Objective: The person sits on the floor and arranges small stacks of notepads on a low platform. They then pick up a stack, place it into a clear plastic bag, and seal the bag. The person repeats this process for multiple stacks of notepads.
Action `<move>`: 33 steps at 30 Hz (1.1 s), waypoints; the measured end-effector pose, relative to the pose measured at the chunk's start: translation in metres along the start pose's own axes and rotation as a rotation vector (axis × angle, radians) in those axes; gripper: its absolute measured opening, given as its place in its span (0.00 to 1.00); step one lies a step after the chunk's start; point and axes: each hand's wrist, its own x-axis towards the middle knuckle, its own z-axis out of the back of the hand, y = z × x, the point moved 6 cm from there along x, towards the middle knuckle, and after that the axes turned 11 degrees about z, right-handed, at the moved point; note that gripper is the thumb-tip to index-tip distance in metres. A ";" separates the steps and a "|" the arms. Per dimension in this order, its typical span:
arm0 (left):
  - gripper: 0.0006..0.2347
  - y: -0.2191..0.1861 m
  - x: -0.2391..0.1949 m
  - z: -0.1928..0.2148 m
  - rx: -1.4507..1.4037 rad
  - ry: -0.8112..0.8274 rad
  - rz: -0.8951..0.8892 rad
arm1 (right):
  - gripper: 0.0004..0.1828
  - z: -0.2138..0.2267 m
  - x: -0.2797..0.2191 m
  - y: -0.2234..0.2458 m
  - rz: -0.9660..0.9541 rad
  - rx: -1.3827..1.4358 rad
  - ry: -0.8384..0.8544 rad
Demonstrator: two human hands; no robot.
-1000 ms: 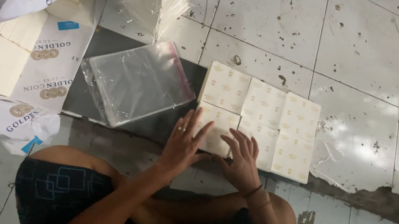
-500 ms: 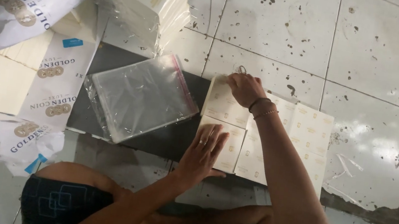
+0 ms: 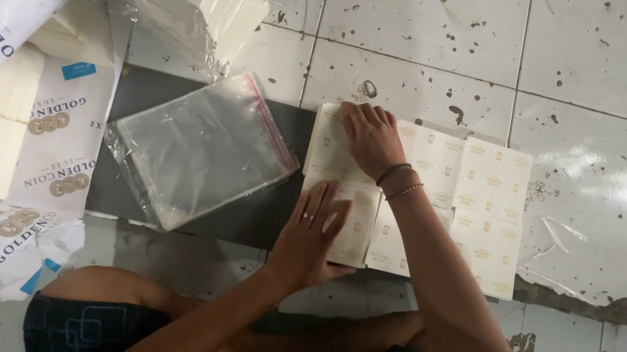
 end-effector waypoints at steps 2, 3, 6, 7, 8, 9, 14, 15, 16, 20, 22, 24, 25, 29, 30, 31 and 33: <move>0.56 -0.001 0.000 0.001 -0.030 0.004 0.003 | 0.19 0.007 -0.004 0.007 0.020 0.009 -0.046; 0.55 -0.001 0.000 0.002 -0.060 0.006 0.006 | 0.20 0.011 -0.006 0.011 0.042 0.016 -0.094; 0.55 -0.001 0.000 -0.001 -0.080 0.002 0.014 | 0.25 0.010 -0.007 0.016 0.068 -0.053 -0.169; 0.55 -0.001 0.000 0.001 -0.082 0.007 0.015 | 0.25 0.014 -0.007 0.019 0.066 -0.051 -0.165; 0.55 -0.002 0.002 0.003 -0.093 0.005 0.016 | 0.25 0.021 -0.007 0.023 0.083 -0.119 -0.163; 0.54 -0.003 0.003 0.007 -0.104 0.003 0.016 | 0.26 0.027 -0.006 0.028 0.101 -0.187 -0.160; 0.54 0.001 -0.002 -0.008 -0.061 -0.037 0.015 | 0.14 0.031 -0.061 0.056 0.176 -0.214 -0.183; 0.53 0.001 -0.001 -0.010 -0.065 -0.046 0.012 | 0.12 0.032 -0.077 0.061 0.137 -0.174 -0.147; 0.53 0.002 -0.002 -0.010 -0.070 -0.051 0.018 | 0.12 0.037 -0.091 0.075 0.144 -0.179 -0.142; 0.54 0.003 -0.004 -0.011 -0.033 -0.006 0.027 | 0.25 0.044 -0.131 0.109 0.093 -0.175 -0.089; 0.55 0.002 -0.002 -0.011 0.028 0.005 0.024 | 0.26 0.040 -0.135 0.112 0.076 -0.196 -0.089; 0.57 0.004 -0.003 -0.022 0.012 0.160 0.059 | 0.27 0.031 -0.136 0.109 0.033 -0.164 -0.090; 0.57 0.005 -0.002 -0.021 0.011 0.158 0.061 | 0.27 0.029 -0.134 0.109 0.035 -0.165 -0.090; 0.55 0.004 -0.005 -0.019 -0.007 0.156 0.065 | 0.30 0.028 -0.134 0.109 0.018 -0.176 -0.130; 0.55 0.004 -0.003 -0.018 -0.044 0.156 0.061 | 0.31 0.030 -0.132 0.106 0.003 -0.151 -0.128; 0.55 0.004 -0.002 -0.015 -0.043 0.146 0.057 | 0.31 0.030 -0.130 0.105 0.004 -0.160 -0.134; 0.52 0.003 -0.003 -0.014 -0.049 0.140 0.043 | 0.34 0.027 -0.126 0.102 -0.013 -0.163 -0.112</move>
